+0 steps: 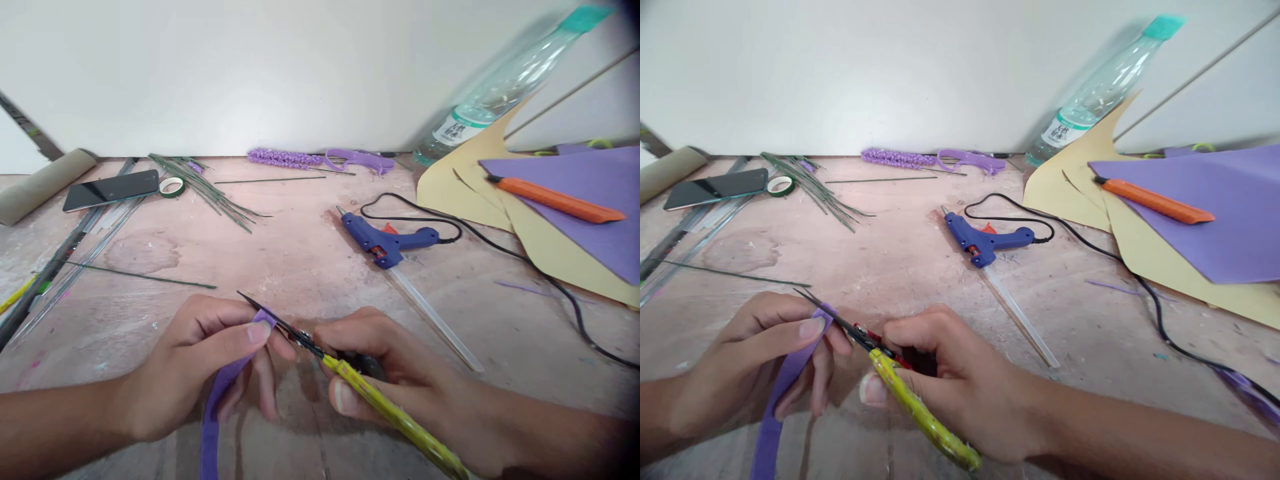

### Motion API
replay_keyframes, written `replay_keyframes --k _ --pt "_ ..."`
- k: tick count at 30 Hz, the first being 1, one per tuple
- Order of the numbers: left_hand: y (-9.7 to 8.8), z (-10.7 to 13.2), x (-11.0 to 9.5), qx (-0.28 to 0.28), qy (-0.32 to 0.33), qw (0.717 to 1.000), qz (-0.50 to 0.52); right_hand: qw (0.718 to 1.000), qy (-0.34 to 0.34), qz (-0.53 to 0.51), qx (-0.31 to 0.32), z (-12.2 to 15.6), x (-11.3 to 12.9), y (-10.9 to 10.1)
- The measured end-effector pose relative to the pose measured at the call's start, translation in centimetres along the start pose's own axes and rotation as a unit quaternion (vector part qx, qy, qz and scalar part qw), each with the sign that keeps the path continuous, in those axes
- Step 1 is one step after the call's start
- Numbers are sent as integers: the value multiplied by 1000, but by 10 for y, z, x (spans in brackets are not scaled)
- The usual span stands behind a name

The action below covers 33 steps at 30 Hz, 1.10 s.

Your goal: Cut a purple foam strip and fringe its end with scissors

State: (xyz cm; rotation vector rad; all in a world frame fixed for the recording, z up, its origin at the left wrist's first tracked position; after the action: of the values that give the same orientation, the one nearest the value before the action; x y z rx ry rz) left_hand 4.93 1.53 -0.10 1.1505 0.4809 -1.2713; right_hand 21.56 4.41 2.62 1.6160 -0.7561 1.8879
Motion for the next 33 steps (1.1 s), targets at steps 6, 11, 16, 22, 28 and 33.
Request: replay_keyframes --k 6,11,16,22,28,33 --pt "-1 1 0 -15 9 1000 -5 999 -24 -21 19 -3 5 2" --pt "-2 3 -1 -26 34 999 -29 999 -33 -22 7 -3 7 2" --pt "-5 2 -10 -60 98 988 -99 999 -9 46 -26 3 1 -1" --pt "-6 2 -12 -66 124 982 -129 997 -17 72 -30 4 -2 0" --pt "-3 5 -11 -57 137 977 -155 994 -21 106 -37 5 -2 -1" --pt "-2 2 -9 -48 122 980 -147 998 -9 64 -18 3 1 3"
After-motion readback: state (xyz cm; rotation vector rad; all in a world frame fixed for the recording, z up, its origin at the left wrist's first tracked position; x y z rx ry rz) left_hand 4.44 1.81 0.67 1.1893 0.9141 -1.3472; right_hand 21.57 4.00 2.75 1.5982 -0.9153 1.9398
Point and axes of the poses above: each hand's wrist, its own z-axis away from the middle knuckle, its own y-axis out of the palm, x = y × z, the point moved 5 cm from there along -z, towards the middle knuckle, and after that the axes turned 13 degrees about -x, right-handed, at the moved point
